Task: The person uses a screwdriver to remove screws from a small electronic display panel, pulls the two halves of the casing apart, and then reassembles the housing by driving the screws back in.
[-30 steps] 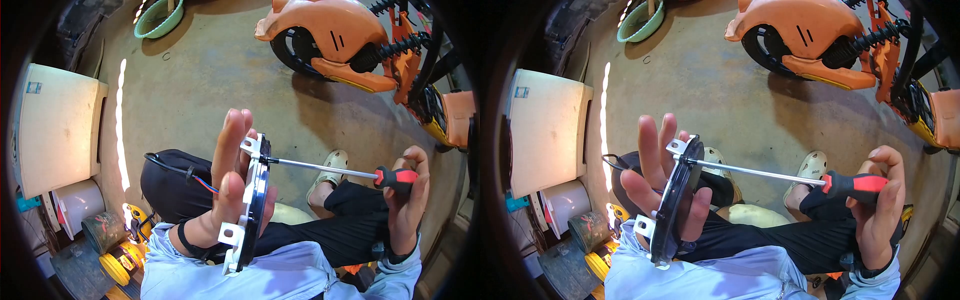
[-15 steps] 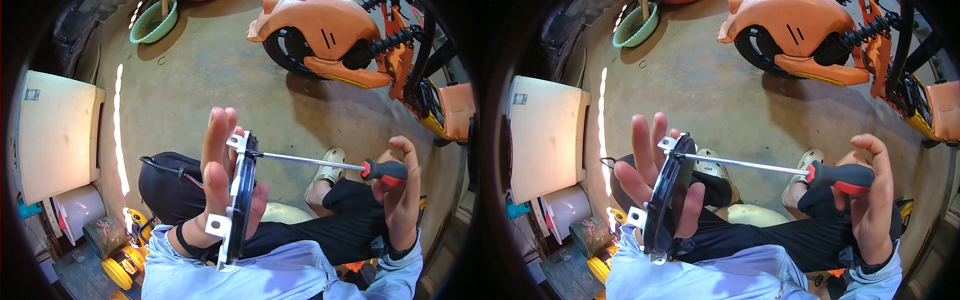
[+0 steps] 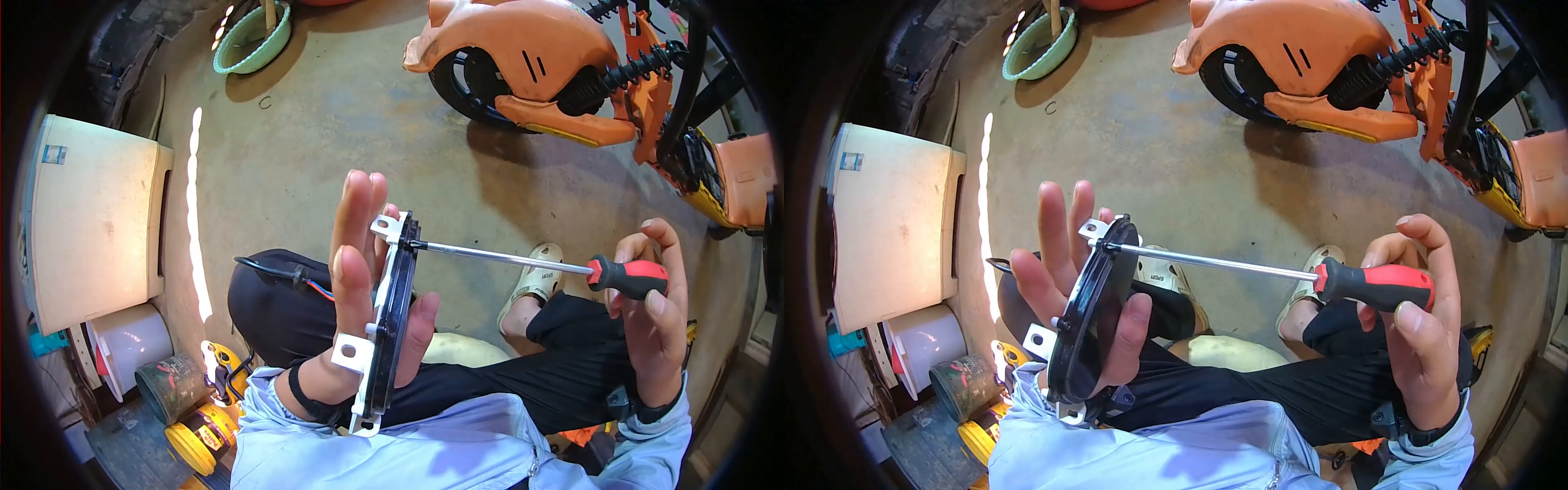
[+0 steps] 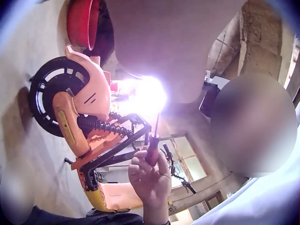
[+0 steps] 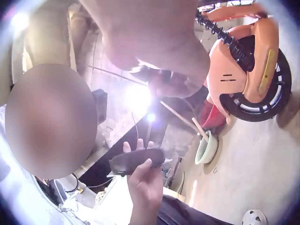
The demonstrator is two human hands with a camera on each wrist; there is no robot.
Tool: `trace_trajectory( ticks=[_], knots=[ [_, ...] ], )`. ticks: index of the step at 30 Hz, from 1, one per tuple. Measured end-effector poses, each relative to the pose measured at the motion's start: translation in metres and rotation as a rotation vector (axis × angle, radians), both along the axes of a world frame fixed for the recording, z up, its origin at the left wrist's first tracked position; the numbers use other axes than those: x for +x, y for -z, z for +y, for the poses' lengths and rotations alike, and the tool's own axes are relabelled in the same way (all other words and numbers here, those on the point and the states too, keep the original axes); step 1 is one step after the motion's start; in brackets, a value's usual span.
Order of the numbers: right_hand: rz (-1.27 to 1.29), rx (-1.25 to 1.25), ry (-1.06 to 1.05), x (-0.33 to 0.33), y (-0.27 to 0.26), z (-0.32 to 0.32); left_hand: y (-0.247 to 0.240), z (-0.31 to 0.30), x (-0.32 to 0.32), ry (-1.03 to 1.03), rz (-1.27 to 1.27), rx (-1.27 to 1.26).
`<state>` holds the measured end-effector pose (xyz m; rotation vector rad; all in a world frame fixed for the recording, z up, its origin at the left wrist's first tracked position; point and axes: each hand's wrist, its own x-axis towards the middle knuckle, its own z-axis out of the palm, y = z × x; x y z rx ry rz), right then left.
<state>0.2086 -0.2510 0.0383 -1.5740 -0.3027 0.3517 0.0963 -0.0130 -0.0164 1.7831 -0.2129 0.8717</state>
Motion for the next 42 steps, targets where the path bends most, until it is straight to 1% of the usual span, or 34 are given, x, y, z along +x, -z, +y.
trace_trajectory(
  ticks=[2, 3, 4, 6, 7, 9, 12, 13, 15, 16, 18, 19, 21, 25, 27, 28, 30, 31, 33, 34, 36, 37, 39, 40, 42],
  knots=[
    [0.083, -0.036, 0.013, 0.005, 0.001, -0.011, 0.008, 0.005, -0.003, 0.002, -0.03, 0.001],
    [0.241, -0.032, -0.052, 0.01, -0.006, -0.022, 0.01, 0.007, -0.005, 0.005, -0.059, 0.0],
    [0.241, -0.032, -0.049, 0.012, -0.008, -0.026, 0.008, 0.007, -0.007, 0.008, -0.058, 0.0],
    [0.391, -0.022, -0.107, 0.015, -0.009, -0.029, -0.001, 0.005, -0.01, 0.007, 0.107, 0.106],
    [0.392, -0.022, -0.105, 0.011, -0.007, -0.021, 0.003, 0.004, -0.007, -0.02, 0.054, 0.103],
    [0.036, -0.035, 0.019, 0.001, 0.001, 0.002, 0.001, 0.007, -0.008, -0.024, 0.061, 0.114],
    [-0.006, -0.007, 0.016, 0.002, 0.002, 0.0, 0.0, 0.009, -0.011, -0.023, 0.082, 0.126],
    [-0.005, -0.007, 0.016, 0.005, -0.001, -0.007, 0.0, 0.007, -0.01, -0.02, 0.083, 0.123],
    [0.307, -0.079, -0.056, 0.012, -0.01, -0.024, -0.001, 0.004, -0.011, -0.016, 0.086, 0.12],
    [0.308, -0.079, -0.055, 0.012, -0.01, -0.024, -0.005, 0.002, -0.011, 0.009, 0.11, 0.09],
    [0.362, 0.034, -0.096, 0.012, -0.009, -0.022, -0.005, 0.002, -0.011, 0.033, 0.132, 0.06],
    [0.362, 0.034, -0.096, 0.009, -0.007, -0.014, -0.001, 0.004, -0.01, 0.001, 0.097, 0.079],
    [0.017, 0.003, 0.081, 0.0, 0.001, 0.007, 0.001, 0.005, -0.009, -0.033, 0.06, 0.099],
    [0.067, -0.056, 0.021, 0.009, -0.001, -0.018, 0.001, 0.004, -0.009, -0.026, 0.056, 0.102],
    [0.272, -0.08, -0.139, 0.014, -0.005, -0.032, 0.002, 0.004, -0.01, -0.016, 0.052, 0.1],
    [0.272, -0.08, -0.138, 0.012, -0.005, -0.029, 0.003, 0.005, -0.011, -0.019, 0.051, 0.086],
    [0.141, -0.021, -0.132, 0.007, -0.004, -0.016, 0.003, 0.007, -0.012, -0.023, 0.051, 0.071],
    [0.142, -0.021, -0.133, 0.004, -0.003, -0.009, 0.001, 0.009, -0.012, -0.024, 0.067, 0.084],
    [-0.041, -0.034, 0.004, 0.0, -0.001, 0.003, 0.0, 0.011, -0.013, -0.019, 0.091, 0.083],
    [-0.04, -0.034, 0.005, 0.002, -0.001, -0.003, 0.0, 0.011, -0.013, -0.018, 0.091, 0.083],
    [0.051, -0.117, -0.147, 0.01, -0.005, -0.022, 0.002, 0.013, -0.012, 0.003, 0.073, 0.085],
    [0.051, -0.117, -0.147, 0.009, -0.009, -0.023, 0.001, 0.011, -0.011, 0.003, 0.074, 0.085],
    [0.304, -0.119, -0.115, 0.008, -0.015, -0.023, 0.001, 0.008, -0.009, -0.009, 0.057, 0.083],
    [0.304, -0.119, -0.116, 0.008, -0.013, -0.022, 0.001, 0.009, -0.009, -0.01, 0.057, 0.083],
    [0.117, -0.067, -0.137, 0.007, -0.004, -0.016, 0.001, 0.012, -0.012, 0.014, 0.077, 0.092]
  ],
)
